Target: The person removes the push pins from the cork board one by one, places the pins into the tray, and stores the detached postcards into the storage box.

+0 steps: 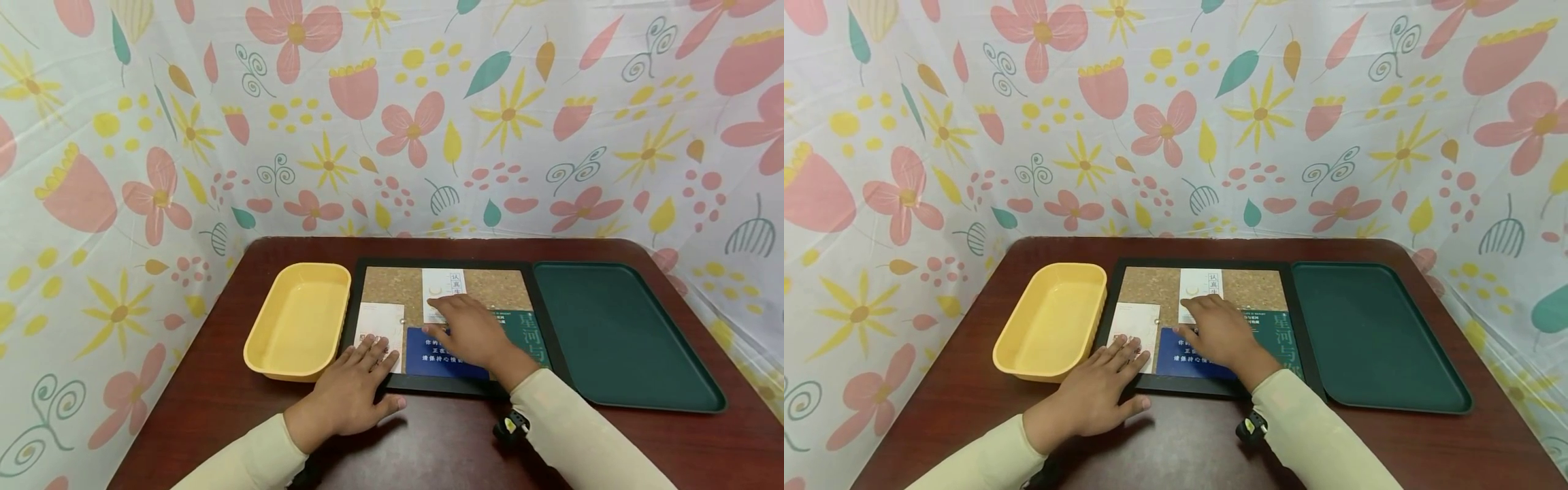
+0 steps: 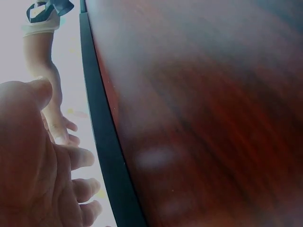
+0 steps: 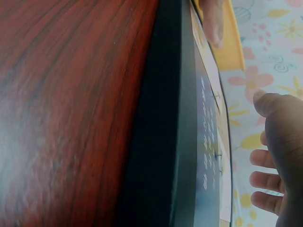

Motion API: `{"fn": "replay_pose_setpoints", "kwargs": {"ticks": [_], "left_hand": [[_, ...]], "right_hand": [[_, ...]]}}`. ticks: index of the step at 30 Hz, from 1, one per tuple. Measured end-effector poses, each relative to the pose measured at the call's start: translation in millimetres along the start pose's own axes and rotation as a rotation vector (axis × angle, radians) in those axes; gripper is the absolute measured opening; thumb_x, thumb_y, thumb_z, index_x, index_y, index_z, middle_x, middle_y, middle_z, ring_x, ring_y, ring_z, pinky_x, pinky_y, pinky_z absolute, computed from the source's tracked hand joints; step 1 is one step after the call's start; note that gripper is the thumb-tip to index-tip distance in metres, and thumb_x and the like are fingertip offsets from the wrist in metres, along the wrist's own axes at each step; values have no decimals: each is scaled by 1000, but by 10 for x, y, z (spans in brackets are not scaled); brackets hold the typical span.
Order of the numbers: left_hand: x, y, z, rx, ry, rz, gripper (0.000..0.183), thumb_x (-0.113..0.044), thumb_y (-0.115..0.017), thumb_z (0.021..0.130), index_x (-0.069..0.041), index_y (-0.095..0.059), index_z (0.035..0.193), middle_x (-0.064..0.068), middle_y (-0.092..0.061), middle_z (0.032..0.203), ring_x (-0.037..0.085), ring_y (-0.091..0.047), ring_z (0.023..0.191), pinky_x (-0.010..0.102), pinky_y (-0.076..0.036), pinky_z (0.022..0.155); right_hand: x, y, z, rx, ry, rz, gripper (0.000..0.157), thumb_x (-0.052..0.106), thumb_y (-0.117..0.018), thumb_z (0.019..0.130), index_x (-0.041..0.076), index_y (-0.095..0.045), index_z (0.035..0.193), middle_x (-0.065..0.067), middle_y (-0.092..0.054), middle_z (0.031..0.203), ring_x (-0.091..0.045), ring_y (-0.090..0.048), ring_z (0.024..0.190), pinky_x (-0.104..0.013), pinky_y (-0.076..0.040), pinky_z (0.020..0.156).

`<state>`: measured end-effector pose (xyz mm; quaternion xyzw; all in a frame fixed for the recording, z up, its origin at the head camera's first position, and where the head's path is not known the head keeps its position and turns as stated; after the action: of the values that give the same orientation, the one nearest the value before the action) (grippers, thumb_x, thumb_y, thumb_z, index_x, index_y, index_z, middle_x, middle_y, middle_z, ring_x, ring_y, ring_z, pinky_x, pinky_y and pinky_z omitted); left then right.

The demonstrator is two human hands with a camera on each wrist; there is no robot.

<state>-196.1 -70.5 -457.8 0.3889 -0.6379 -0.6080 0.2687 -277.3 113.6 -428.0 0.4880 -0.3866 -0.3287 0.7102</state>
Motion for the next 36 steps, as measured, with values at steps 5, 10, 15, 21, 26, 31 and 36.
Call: {"fn": "replay_pose_setpoints", "kwargs": {"ticks": [5, 10, 15, 21, 26, 31, 36], "left_hand": [[-4, -10, 2, -2, -8, 6, 80, -71, -35, 101, -20, -33, 162, 7, -21, 169, 28, -12, 156, 53, -23, 120], [-11, -19, 7, -2, -13, 6, 79, -71, -36, 101, -21, -33, 162, 7, -22, 168, 28, -12, 156, 54, -24, 120], [-12, -28, -1, -8, -16, 12, 78, -70, -35, 101, -20, -35, 162, 7, -24, 168, 28, -13, 156, 54, -25, 120], [-8, -37, -9, -7, -16, 10, 78, -71, -35, 101, -20, -37, 161, 7, -24, 168, 28, -14, 155, 54, -24, 120], [-7, -48, -15, -2, -17, 20, 79, -71, -32, 101, -20, -37, 161, 7, -25, 168, 29, -15, 155, 53, -24, 120], [-6, -57, -18, 1, -15, 27, 79, -71, -32, 101, -19, -37, 161, 8, -25, 167, 29, -15, 155, 53, -22, 121], [-9, -55, -21, -4, -16, 25, 79, -71, -35, 101, -19, -37, 161, 8, -26, 167, 30, -17, 155, 54, -22, 120]], "right_hand": [[25, -44, 27, 5, -3, -1, 58, 51, -62, 100, 12, -60, 143, -10, -63, 137, -33, -55, 131, -60, -40, 108], [22, -83, 43, 24, -17, -8, 59, 52, -61, 101, 12, -59, 144, -10, -63, 138, -33, -55, 131, -60, -40, 107], [22, -104, 52, 24, -21, -14, 59, 52, -60, 101, 12, -60, 144, -10, -63, 138, -33, -55, 130, -59, -42, 105], [31, -138, 70, 31, -18, -11, 58, 53, -60, 101, 13, -61, 143, -9, -63, 138, -32, -55, 130, -59, -42, 105], [37, -164, 88, 43, -17, -9, 58, 53, -61, 100, 13, -61, 143, -9, -63, 138, -32, -55, 131, -58, -42, 106], [46, -180, 101, 40, -18, -15, 58, 53, -61, 100, 13, -62, 141, -9, -64, 137, -32, -55, 130, -57, -43, 106], [62, -193, 127, 36, -11, -23, 58, 53, -62, 99, 13, -62, 141, -9, -64, 135, -31, -56, 130, -55, -44, 106]]}}
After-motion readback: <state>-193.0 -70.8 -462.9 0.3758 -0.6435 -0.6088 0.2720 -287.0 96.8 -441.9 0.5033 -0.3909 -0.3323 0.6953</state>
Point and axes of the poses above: each hand's wrist, its own z-axis towards the middle knuckle, its own y-axis out of the back of the hand, x = y × z, the point moved 8 cm from there along z, towards the middle knuckle
